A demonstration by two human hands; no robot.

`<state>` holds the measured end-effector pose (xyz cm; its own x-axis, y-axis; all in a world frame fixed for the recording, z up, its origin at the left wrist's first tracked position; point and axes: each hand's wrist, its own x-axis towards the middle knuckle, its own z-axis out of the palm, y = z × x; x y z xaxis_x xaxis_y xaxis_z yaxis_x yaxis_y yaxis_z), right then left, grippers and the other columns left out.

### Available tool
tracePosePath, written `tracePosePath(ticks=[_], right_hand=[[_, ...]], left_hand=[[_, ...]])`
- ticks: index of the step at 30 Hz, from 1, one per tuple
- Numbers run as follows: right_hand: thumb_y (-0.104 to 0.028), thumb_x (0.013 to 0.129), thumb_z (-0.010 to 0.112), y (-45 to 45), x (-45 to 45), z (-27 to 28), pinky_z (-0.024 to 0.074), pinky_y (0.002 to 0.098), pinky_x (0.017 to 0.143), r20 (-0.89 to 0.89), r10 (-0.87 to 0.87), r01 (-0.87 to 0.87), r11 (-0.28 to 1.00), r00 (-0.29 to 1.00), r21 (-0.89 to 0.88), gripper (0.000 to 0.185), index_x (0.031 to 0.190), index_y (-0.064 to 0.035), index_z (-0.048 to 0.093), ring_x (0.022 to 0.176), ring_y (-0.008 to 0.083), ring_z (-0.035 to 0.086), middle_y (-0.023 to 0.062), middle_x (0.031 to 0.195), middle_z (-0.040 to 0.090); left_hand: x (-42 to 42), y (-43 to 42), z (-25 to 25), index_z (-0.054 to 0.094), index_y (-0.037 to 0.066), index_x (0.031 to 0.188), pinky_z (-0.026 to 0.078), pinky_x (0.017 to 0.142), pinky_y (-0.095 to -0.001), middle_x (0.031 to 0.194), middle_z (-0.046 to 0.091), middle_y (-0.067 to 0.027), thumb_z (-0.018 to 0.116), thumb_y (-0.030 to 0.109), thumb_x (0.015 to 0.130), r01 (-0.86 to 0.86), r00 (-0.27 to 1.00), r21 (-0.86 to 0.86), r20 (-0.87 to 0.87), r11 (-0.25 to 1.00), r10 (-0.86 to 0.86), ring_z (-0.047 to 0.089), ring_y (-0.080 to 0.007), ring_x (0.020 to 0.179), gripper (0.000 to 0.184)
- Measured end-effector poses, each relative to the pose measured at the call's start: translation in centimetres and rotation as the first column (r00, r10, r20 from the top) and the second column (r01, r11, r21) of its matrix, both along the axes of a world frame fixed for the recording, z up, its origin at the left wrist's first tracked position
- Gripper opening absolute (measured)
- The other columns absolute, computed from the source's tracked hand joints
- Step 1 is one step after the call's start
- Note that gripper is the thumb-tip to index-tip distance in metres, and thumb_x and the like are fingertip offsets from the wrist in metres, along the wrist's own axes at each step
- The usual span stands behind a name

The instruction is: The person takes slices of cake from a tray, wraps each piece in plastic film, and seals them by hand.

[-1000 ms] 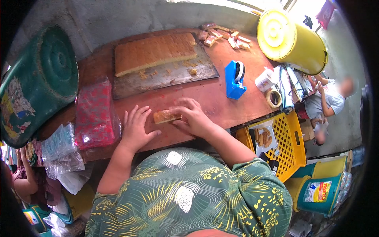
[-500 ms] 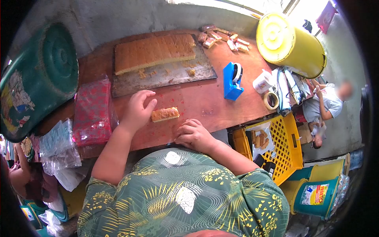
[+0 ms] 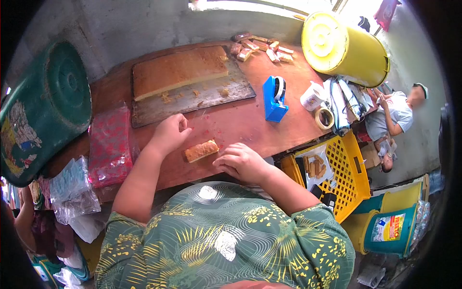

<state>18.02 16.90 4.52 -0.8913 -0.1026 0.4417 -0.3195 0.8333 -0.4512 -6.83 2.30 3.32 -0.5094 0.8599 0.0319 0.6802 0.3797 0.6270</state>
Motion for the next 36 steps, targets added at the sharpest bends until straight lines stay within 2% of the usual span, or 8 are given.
tracePosePath(ticks=[2,5,10,15,23,25,28,36], right_hand=[[-0.019,0.089,0.074,0.8,-1.4,0.9,0.0529,0.0409,0.087,-0.010,0.014,-0.013,0.998,1.000,0.055,0.008,0.095,-0.0133,0.073,0.091,0.0290,0.067,0.0061,0.091,0.068],[-0.018,0.086,0.074,1.2,-3.6,2.2,0.0491,0.0435,0.099,-0.128,-0.068,0.090,0.981,0.989,0.172,0.009,0.094,-0.0138,0.072,0.109,0.0285,0.064,0.0064,0.108,0.068],[-0.017,0.083,0.076,1.5,-6.6,3.2,0.0457,0.0456,0.107,-0.130,-0.073,0.096,0.978,0.989,0.183,0.014,0.096,-0.0116,0.072,0.120,0.0282,0.061,0.0056,0.119,0.068],[-0.008,0.078,0.079,2.3,-7.1,2.9,0.0555,0.0431,0.085,0.088,0.040,-0.044,0.998,0.995,0.037,0.018,0.095,-0.0070,0.071,0.097,0.0338,0.068,0.0114,0.098,0.072],[-0.012,0.092,0.078,6.8,-7.3,3.7,0.0558,0.0361,0.082,-0.218,-0.468,0.469,0.882,0.856,-0.049,0.020,0.111,-0.0045,0.077,0.089,0.0288,0.069,0.0123,0.098,0.074],[-0.015,0.088,0.082,7.3,-6.9,2.9,0.0551,0.0363,0.084,0.048,-0.485,0.487,0.867,0.873,-0.102,0.042,0.128,-0.0079,0.072,0.098,0.0299,0.069,0.0118,0.099,0.074],[-0.015,0.084,0.083,4.0,-5.8,3.6,0.0549,0.0396,0.089,0.025,-0.185,0.186,0.979,0.982,-0.078,0.042,0.124,-0.0083,0.073,0.103,0.0307,0.069,0.0107,0.100,0.075],[-0.016,0.079,0.082,2.5,-6.0,-1.9,0.0538,0.0451,0.087,0.125,-0.059,0.061,0.998,0.990,-0.007,0.018,0.092,-0.0076,0.072,0.094,0.0327,0.069,0.0099,0.092,0.074]], left_hand=[[-0.7,0.1,-0.3,0.061,0.001,0.105,0.056,0.092,-0.0342,0.108,0.072,-0.0122,0.074,0.005,0.093,0.042,0.889,0.138,0.446,0.990,-0.100,0.071,-0.0210,0.102,0.017],[1.4,-1.0,3.5,0.059,0.000,0.115,0.056,0.088,-0.0299,0.104,0.071,-0.0106,0.070,-0.001,0.094,0.136,0.858,0.242,0.455,0.961,-0.236,0.071,-0.0158,0.101,0.024],[3.6,-3.0,4.6,0.063,0.007,0.126,0.056,0.087,-0.0401,0.101,0.077,-0.0100,0.072,0.010,0.093,0.199,0.968,0.328,0.079,0.923,-0.237,0.073,-0.0265,0.095,0.034],[5.5,-4.1,2.2,0.065,0.015,0.131,0.049,0.089,-0.0451,0.099,0.075,-0.0037,0.077,0.019,0.090,0.175,0.924,0.278,-0.379,0.945,-0.060,0.069,-0.0280,0.092,0.043],[5.8,-4.2,2.4,0.066,0.018,0.132,0.045,0.088,-0.0410,0.090,0.075,0.0056,0.079,0.019,0.087,0.169,0.917,0.281,-0.396,0.945,-0.046,0.066,-0.0219,0.089,0.047],[5.9,-4.2,2.4,0.066,0.018,0.132,0.045,0.087,-0.0409,0.090,0.075,0.0057,0.079,0.019,0.087,0.180,0.918,0.296,-0.393,0.938,-0.052,0.066,-0.0217,0.089,0.046],[5.9,-4.4,2.6,0.067,0.018,0.131,0.045,0.087,-0.0411,0.091,0.076,0.0049,0.080,0.019,0.087,0.165,0.920,0.274,-0.388,0.947,-0.048,0.067,-0.0215,0.089,0.046],[6.4,-4.2,1.4,0.065,0.017,0.133,0.046,0.087,-0.0420,0.099,0.077,0.0002,0.081,0.021,0.086,0.141,0.960,0.314,-0.275,0.939,-0.052,0.070,-0.0248,0.096,0.050]])
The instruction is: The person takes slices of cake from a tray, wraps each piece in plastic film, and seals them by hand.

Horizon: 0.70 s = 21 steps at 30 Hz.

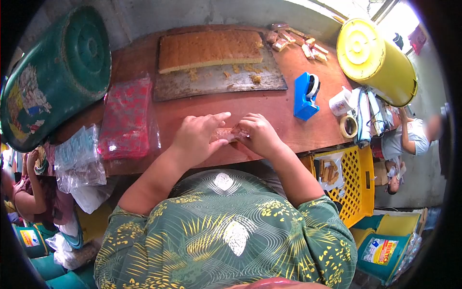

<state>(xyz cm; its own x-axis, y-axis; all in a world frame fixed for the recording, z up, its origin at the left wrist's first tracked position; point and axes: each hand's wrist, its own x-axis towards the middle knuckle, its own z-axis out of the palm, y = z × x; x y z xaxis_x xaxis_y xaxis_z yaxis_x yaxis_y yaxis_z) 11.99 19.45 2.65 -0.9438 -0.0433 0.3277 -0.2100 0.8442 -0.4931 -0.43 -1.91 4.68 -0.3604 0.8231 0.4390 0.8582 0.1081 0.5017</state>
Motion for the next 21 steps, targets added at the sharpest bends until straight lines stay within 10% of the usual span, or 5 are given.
tracePosePath(ticks=[8,13,21], right_hand=[[-0.008,0.089,0.077,-0.7,1.1,-0.7,0.0550,0.0403,0.079,0.300,-0.249,0.354,0.856,0.921,-0.376,0.015,0.096,-0.0026,0.065,0.081,0.0309,0.068,0.0124,0.087,0.070],[-0.003,0.098,0.069,0.2,1.4,-3.4,0.0529,0.0303,0.072,0.224,-0.225,0.316,0.741,0.948,-0.593,0.007,0.100,0.0004,0.063,0.078,0.0136,0.061,0.0055,0.083,0.067],[-0.007,0.099,0.072,-1.0,1.6,-0.6,0.0517,0.0268,0.069,0.461,-0.145,0.433,0.661,0.875,-0.613,0.012,0.108,0.0016,0.075,0.074,0.0062,0.058,0.0002,0.084,0.069]], left_hand=[[-1.0,-0.6,-1.0,0.060,0.013,0.137,0.054,0.086,-0.0360,0.104,0.077,-0.0056,0.079,0.012,0.089,-0.035,0.958,-0.283,0.264,0.959,0.113,0.074,-0.0212,0.092,0.052],[-2.6,-1.8,-4.3,0.067,0.006,0.120,0.055,0.086,-0.0299,0.098,0.075,-0.0063,0.068,0.005,0.098,-0.087,0.560,-0.055,0.823,0.995,0.094,0.072,-0.0152,0.090,0.022],[-3.2,-2.8,-4.4,0.075,0.001,0.118,0.054,0.090,-0.0306,0.101,0.075,-0.0052,0.070,0.004,0.097,0.076,0.430,-0.054,0.903,0.996,0.016,0.068,-0.0142,0.101,0.023]])
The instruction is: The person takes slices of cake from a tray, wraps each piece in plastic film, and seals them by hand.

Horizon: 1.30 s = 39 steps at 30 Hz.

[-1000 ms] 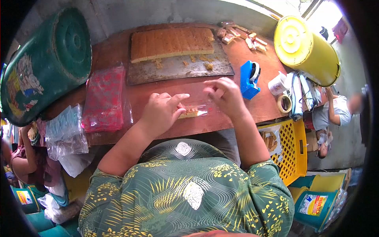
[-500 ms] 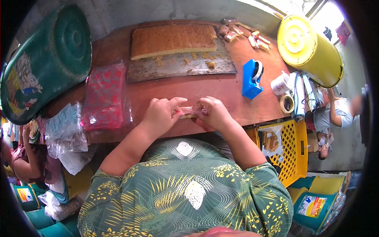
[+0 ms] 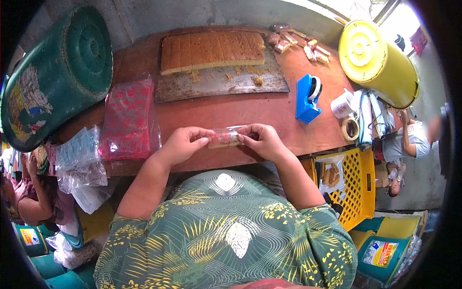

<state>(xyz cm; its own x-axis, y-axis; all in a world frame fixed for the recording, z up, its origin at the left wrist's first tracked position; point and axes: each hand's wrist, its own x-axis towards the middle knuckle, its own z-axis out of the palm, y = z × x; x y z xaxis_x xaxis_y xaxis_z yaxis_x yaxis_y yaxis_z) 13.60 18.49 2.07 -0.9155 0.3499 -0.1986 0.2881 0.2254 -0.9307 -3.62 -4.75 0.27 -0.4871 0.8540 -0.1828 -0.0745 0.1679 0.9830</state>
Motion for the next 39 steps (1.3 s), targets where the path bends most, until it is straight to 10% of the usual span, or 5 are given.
tracePosePath(ticks=[2,5,8,33,39], right_hand=[[-0.012,0.095,0.079,0.3,-0.2,-1.9,0.0516,0.0265,0.068,-0.012,-0.058,0.056,0.991,0.998,-0.123,0.020,0.111,0.0002,0.077,0.073,0.0056,0.059,0.0005,0.083,0.070],[-0.015,0.087,0.086,0.0,0.2,0.2,0.0516,0.0294,0.066,-0.100,-0.033,0.059,0.960,0.994,0.273,0.022,0.102,-0.0015,0.078,0.073,0.0115,0.061,0.0032,0.081,0.069],[-0.016,0.085,0.085,1.2,0.8,-0.8,0.0565,0.0400,0.078,-0.118,0.123,-0.026,0.792,0.985,0.610,0.015,0.091,-0.0050,0.077,0.086,0.0288,0.066,0.0096,0.089,0.070],[-0.042,0.076,0.081,-0.7,-0.2,1.2,0.0485,0.0431,0.090,0.137,0.173,-0.181,0.271,0.975,0.946,0.028,0.094,-0.0214,0.080,0.106,0.0255,0.062,0.0003,0.095,0.068],[-0.046,0.090,0.072,-3.7,4.0,-1.9,0.0468,0.0486,0.099,0.011,0.194,-0.091,0.410,0.981,0.908,0.070,0.143,-0.0026,0.056,0.119,0.0343,0.056,0.0142,0.131,0.057]], left_hand=[[0.9,0.2,0.5,0.078,0.005,0.118,0.054,0.090,-0.0332,0.099,0.076,-0.0044,0.076,0.011,0.093,-0.090,0.996,0.011,-0.020,0.996,0.090,0.068,-0.0167,0.101,0.025],[1.0,0.0,1.3,0.083,0.012,0.103,0.050,0.095,-0.0425,0.089,0.074,-0.0040,0.082,0.021,0.088,-0.212,0.677,-0.026,-0.725,0.977,0.128,0.067,-0.0254,0.098,0.018],[1.8,-0.7,2.8,0.082,0.016,0.089,0.046,0.099,-0.0487,0.092,0.069,-0.0053,0.084,0.028,0.084,-0.232,0.462,-0.042,-0.884,0.972,0.072,0.062,-0.0310,0.106,0.013],[0.8,0.9,4.2,0.078,0.012,0.102,0.041,0.095,-0.0503,0.107,0.070,0.0001,0.073,0.025,0.089,-0.155,0.262,-0.385,-0.904,0.910,-0.338,0.059,-0.0259,0.117,0.019],[5.0,0.1,0.3,0.068,0.002,0.128,0.040,0.107,-0.0538,0.116,0.066,-0.0106,0.073,0.037,0.095,-0.241,0.300,-0.112,-0.953,0.964,-0.036,0.056,-0.0307,0.124,0.048]])
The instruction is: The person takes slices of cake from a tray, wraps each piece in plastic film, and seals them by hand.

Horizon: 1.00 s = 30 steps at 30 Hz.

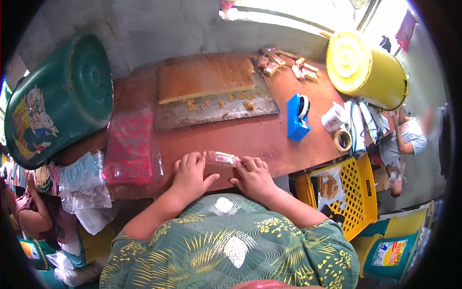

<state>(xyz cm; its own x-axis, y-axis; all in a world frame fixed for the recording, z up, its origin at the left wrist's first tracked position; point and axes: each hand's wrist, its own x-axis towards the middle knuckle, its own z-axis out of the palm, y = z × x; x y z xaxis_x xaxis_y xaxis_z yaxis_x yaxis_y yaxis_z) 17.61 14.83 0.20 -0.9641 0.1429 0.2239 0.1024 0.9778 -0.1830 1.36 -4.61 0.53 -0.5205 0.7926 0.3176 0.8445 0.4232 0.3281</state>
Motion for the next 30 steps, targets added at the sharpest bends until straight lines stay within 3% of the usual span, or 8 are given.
tracePosePath(ticks=[2,5,7,12,20,24,27,30], right_hand=[[-0.051,0.091,0.071,-0.3,0.2,0.3,0.0457,0.0489,0.104,0.022,-0.013,0.013,1.000,1.000,-0.014,0.084,0.153,0.0005,0.046,0.125,0.0375,0.053,0.0185,0.139,0.052],[-0.033,0.092,0.077,0.2,-1.3,0.1,0.0427,0.0484,0.112,-0.228,-0.048,-0.026,0.951,0.972,-0.309,0.086,0.156,0.0067,0.035,0.135,0.0428,0.047,0.0256,0.149,0.044],[-0.013,0.089,0.079,0.2,-2.3,1.6,0.0420,0.0464,0.116,-0.441,-0.156,-0.110,0.847,0.884,-0.520,0.071,0.150,0.0058,0.047,0.131,0.0425,0.053,0.0257,0.146,0.050],[-0.010,0.086,0.075,1.8,-2.1,1.4,0.0505,0.0401,0.095,-0.505,0.143,-0.256,0.953,0.851,-0.161,0.040,0.125,-0.0211,0.075,0.106,0.0267,0.068,0.0001,0.116,0.074],[-0.022,0.089,0.078,1.9,0.3,1.1,0.0504,0.0459,0.097,-0.270,0.086,-0.231,0.787,0.959,-0.571,0.049,0.135,-0.0100,0.067,0.111,0.0332,0.069,0.0085,0.117,0.076],[-0.020,0.089,0.082,10.5,1.4,3.2,0.0532,0.0428,0.098,-0.668,-0.264,-0.044,0.912,0.696,-0.407,0.037,0.119,-0.0035,0.068,0.108,0.0315,0.068,0.0158,0.130,0.067],[-0.033,0.102,0.071,19.3,4.1,3.3,0.0505,0.0368,0.090,-0.414,-0.701,0.464,0.703,0.581,-0.539,0.036,0.120,-0.0019,0.068,0.098,0.0214,0.066,0.0107,0.122,0.069],[-0.031,0.104,0.070,21.1,3.2,6.0,0.0492,0.0294,0.081,0.231,-0.706,0.445,0.133,0.670,-0.885,0.031,0.115,-0.0018,0.073,0.096,0.0156,0.062,0.0058,0.106,0.068]], left_hand=[[-1.1,1.7,0.1,0.058,-0.002,0.137,0.044,0.108,-0.0442,0.125,0.065,-0.0108,0.067,0.025,0.102,-0.042,0.870,0.227,0.488,0.973,-0.076,0.059,-0.0246,0.121,0.045],[-2.8,4.3,-0.9,0.056,-0.001,0.140,0.048,0.105,-0.0296,0.132,0.064,-0.0047,0.059,0.004,0.105,-0.360,0.155,0.438,0.899,0.824,-0.410,0.061,-0.0150,0.119,0.035],[-2.6,4.9,-2.7,0.057,0.000,0.139,0.047,0.107,-0.0310,0.131,0.065,-0.0058,0.059,0.002,0.103,-0.190,0.312,0.515,0.839,0.836,-0.446,0.060,-0.0161,0.120,0.036],[-2.6,4.9,-2.5,0.058,0.003,0.141,0.046,0.115,-0.0390,0.143,0.061,-0.0158,0.061,-0.005,0.091,0.167,0.888,0.342,0.355,0.925,-0.291,0.059,-0.0288,0.133,0.051],[-1.9,4.1,-0.4,0.054,0.003,0.146,0.037,0.119,-0.0486,0.148,0.057,-0.0187,0.080,0.041,0.086,0.360,0.874,0.211,0.262,0.909,-0.408,0.052,-0.0363,0.139,0.075],[-1.7,4.1,0.1,0.054,0.004,0.145,0.037,0.118,-0.0490,0.148,0.057,-0.0178,0.082,0.043,0.084,0.327,0.883,0.188,0.288,0.926,-0.370,0.051,-0.0365,0.140,0.078],[-1.4,3.7,-0.2,0.054,0.006,0.146,0.037,0.118,-0.0493,0.148,0.057,-0.0163,0.082,0.043,0.084,0.331,0.889,0.192,0.264,0.924,-0.373,0.052,-0.0355,0.139,0.077],[-1.5,4.0,-0.2,0.054,0.007,0.146,0.036,0.118,-0.0489,0.149,0.056,-0.0152,0.082,0.043,0.085,0.344,0.893,0.179,0.242,0.922,-0.381,0.052,-0.0343,0.139,0.077]])
